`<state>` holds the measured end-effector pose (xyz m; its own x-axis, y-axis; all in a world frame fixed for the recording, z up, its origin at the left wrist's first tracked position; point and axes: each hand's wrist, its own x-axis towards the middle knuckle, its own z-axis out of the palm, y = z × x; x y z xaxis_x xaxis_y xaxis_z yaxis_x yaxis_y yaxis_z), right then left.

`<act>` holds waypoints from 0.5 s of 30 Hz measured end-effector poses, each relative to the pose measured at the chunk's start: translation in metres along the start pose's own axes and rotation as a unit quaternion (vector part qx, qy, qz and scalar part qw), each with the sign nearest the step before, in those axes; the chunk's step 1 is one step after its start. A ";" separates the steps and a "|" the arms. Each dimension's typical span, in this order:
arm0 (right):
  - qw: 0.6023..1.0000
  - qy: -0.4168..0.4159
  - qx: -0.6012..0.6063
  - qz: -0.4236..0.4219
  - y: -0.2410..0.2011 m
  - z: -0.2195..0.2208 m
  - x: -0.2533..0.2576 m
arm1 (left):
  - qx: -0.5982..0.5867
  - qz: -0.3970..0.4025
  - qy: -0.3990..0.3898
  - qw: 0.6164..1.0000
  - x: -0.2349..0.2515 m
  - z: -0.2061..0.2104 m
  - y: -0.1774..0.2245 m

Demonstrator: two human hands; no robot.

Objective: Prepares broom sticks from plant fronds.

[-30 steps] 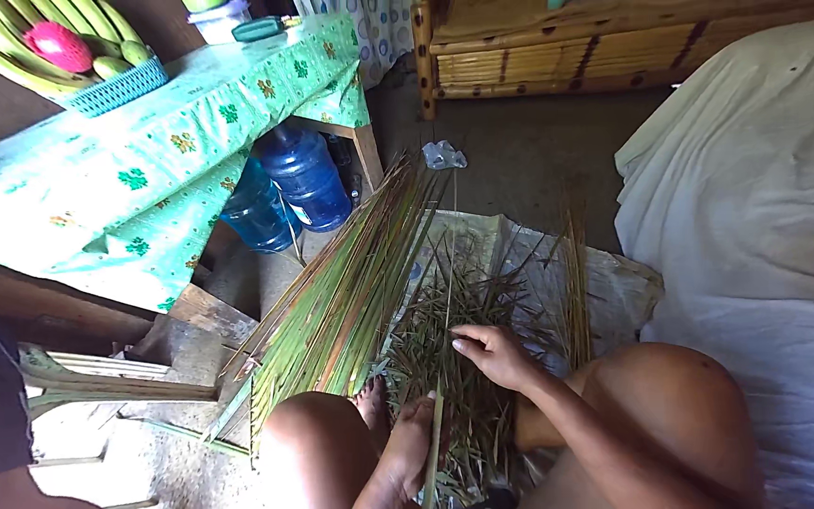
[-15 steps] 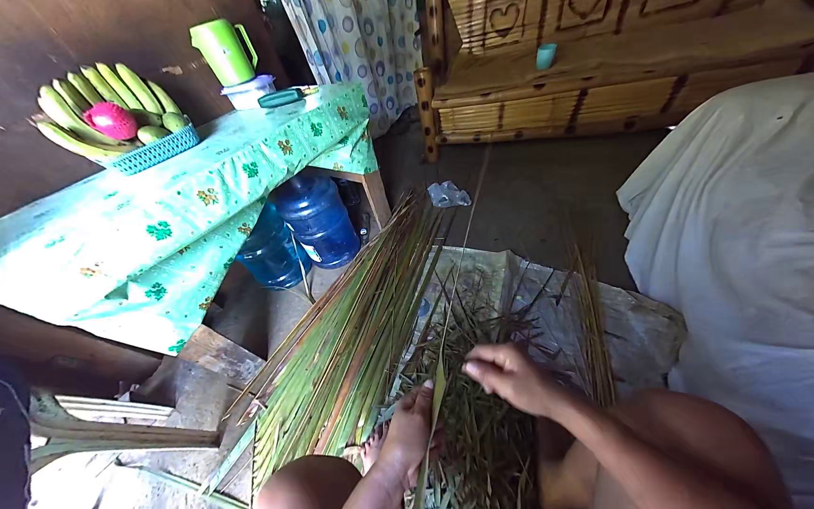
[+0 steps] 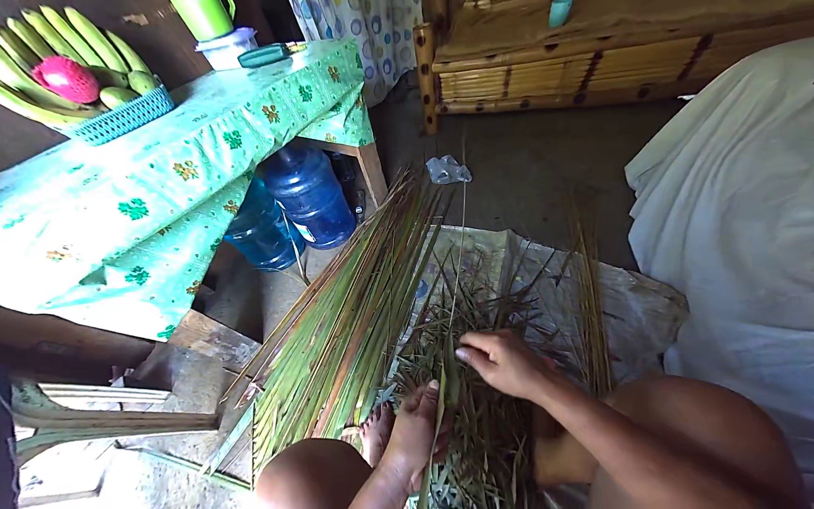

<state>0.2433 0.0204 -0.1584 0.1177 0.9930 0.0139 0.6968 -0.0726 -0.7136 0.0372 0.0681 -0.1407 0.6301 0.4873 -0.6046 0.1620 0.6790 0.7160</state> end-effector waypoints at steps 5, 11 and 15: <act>0.997 0.024 -0.006 0.068 0.006 -0.011 0.006 | 0.001 0.001 -0.009 1.000 -0.003 0.001 -0.004; 0.958 -0.003 0.244 0.149 0.001 -0.031 0.005 | 0.048 0.022 -0.008 0.999 -0.005 0.002 -0.011; 0.902 -0.058 0.392 0.170 -0.017 -0.016 0.000 | 0.085 0.023 -0.030 0.996 0.003 -0.002 -0.009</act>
<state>0.2430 0.0196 -0.1353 0.1237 0.9323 -0.3397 -0.0846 -0.3312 -0.9398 0.0359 0.0649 -0.1497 0.6835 0.4780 -0.5517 0.2552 0.5517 0.7941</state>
